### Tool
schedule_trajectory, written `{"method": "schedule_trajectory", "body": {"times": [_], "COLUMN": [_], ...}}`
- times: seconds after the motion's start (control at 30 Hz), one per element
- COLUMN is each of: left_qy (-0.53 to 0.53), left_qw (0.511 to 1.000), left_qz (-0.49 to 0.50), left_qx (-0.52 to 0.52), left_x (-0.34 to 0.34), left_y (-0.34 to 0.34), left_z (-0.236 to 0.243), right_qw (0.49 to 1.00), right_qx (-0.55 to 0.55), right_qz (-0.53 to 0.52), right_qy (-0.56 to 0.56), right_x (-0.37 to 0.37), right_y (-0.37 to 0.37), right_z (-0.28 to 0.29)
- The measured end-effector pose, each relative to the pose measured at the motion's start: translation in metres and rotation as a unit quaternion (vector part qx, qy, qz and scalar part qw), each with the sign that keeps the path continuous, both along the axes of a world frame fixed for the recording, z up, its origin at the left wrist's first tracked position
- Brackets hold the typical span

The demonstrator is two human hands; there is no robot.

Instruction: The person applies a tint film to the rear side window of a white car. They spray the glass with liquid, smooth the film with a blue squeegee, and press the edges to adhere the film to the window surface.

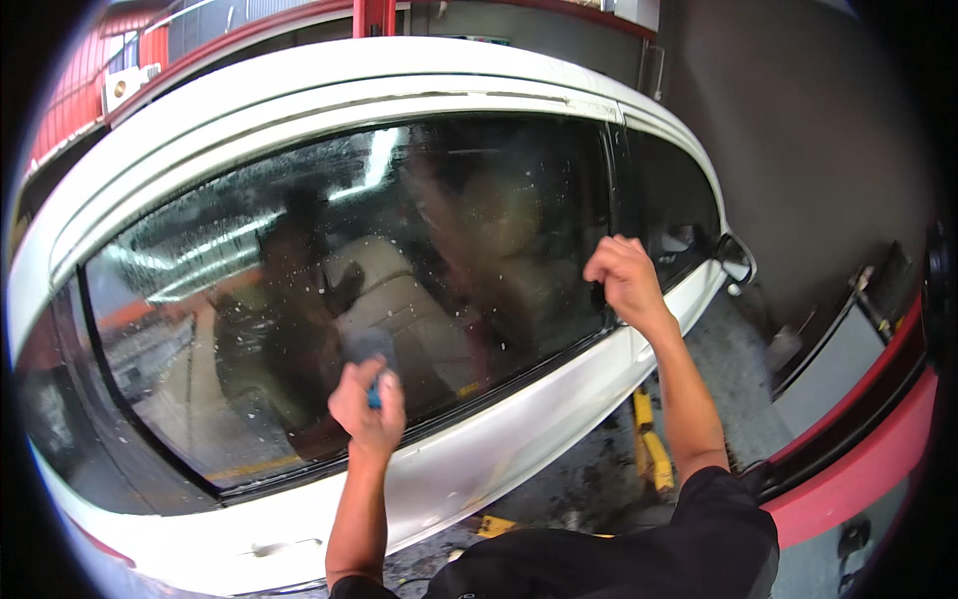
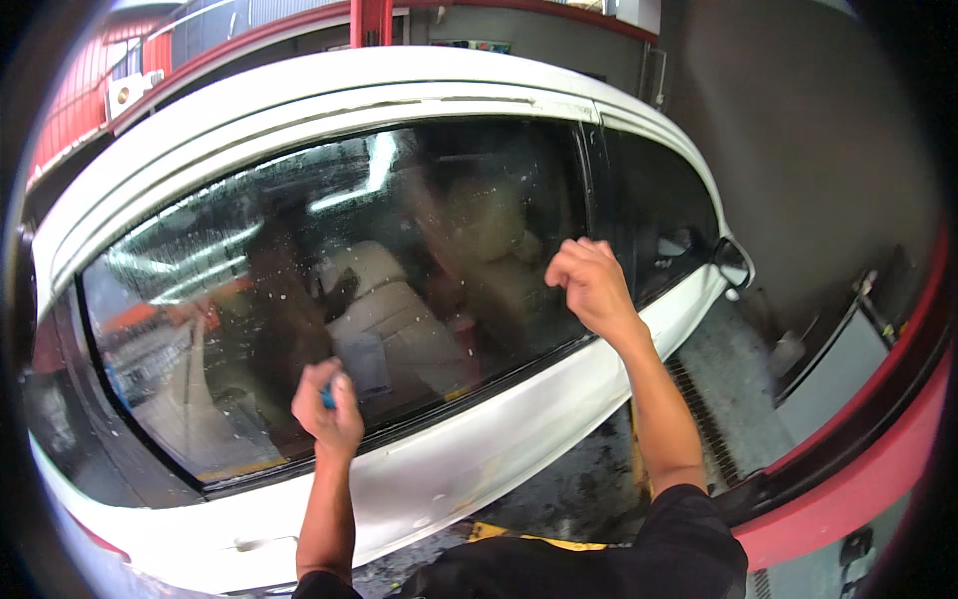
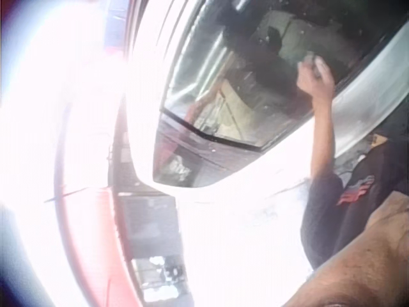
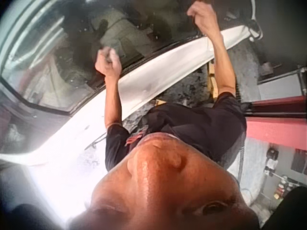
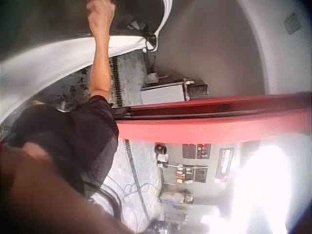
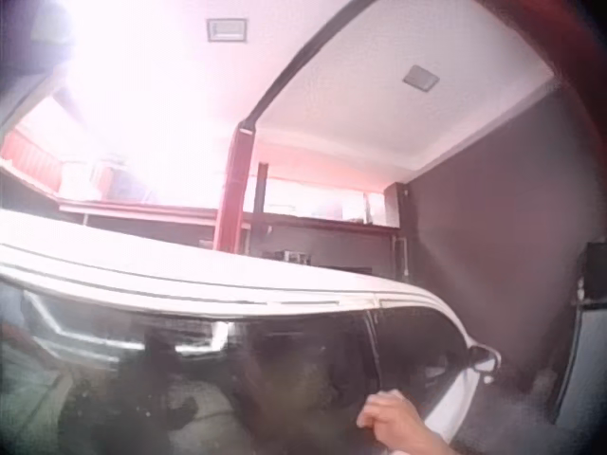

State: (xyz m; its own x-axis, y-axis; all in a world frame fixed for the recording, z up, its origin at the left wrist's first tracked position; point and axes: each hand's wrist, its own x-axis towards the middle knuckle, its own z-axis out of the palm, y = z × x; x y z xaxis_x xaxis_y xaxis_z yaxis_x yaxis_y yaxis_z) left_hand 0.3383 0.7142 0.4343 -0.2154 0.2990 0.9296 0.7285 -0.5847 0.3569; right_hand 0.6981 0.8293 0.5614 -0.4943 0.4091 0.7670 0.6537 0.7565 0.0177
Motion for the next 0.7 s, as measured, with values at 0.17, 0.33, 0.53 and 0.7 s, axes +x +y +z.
{"method": "schedule_trajectory", "body": {"times": [0.17, 0.33, 0.53, 0.7], "left_qy": [0.04, 0.114, 0.227, 0.241], "left_qw": [0.981, 0.948, 0.907, 0.894], "left_qz": [0.126, 0.216, 0.352, 0.3], "left_qx": [0.145, 0.202, 0.03, -0.23], "left_x": [-0.027, -0.019, -0.046, -0.116], "left_y": [0.013, 0.061, 0.136, 0.191], "left_z": [0.136, 0.279, 0.376, 0.4], "right_qw": [0.974, 0.936, 0.897, 0.858], "right_qx": [-0.033, -0.148, -0.062, 0.092], "right_qz": [0.104, 0.165, 0.32, 0.367], "right_qy": [0.197, 0.275, 0.299, 0.347], "right_x": [0.02, 0.029, 0.05, 0.092], "right_y": [-0.02, -0.023, -0.028, -0.046], "right_z": [-0.033, -0.032, 0.024, 0.088]}}
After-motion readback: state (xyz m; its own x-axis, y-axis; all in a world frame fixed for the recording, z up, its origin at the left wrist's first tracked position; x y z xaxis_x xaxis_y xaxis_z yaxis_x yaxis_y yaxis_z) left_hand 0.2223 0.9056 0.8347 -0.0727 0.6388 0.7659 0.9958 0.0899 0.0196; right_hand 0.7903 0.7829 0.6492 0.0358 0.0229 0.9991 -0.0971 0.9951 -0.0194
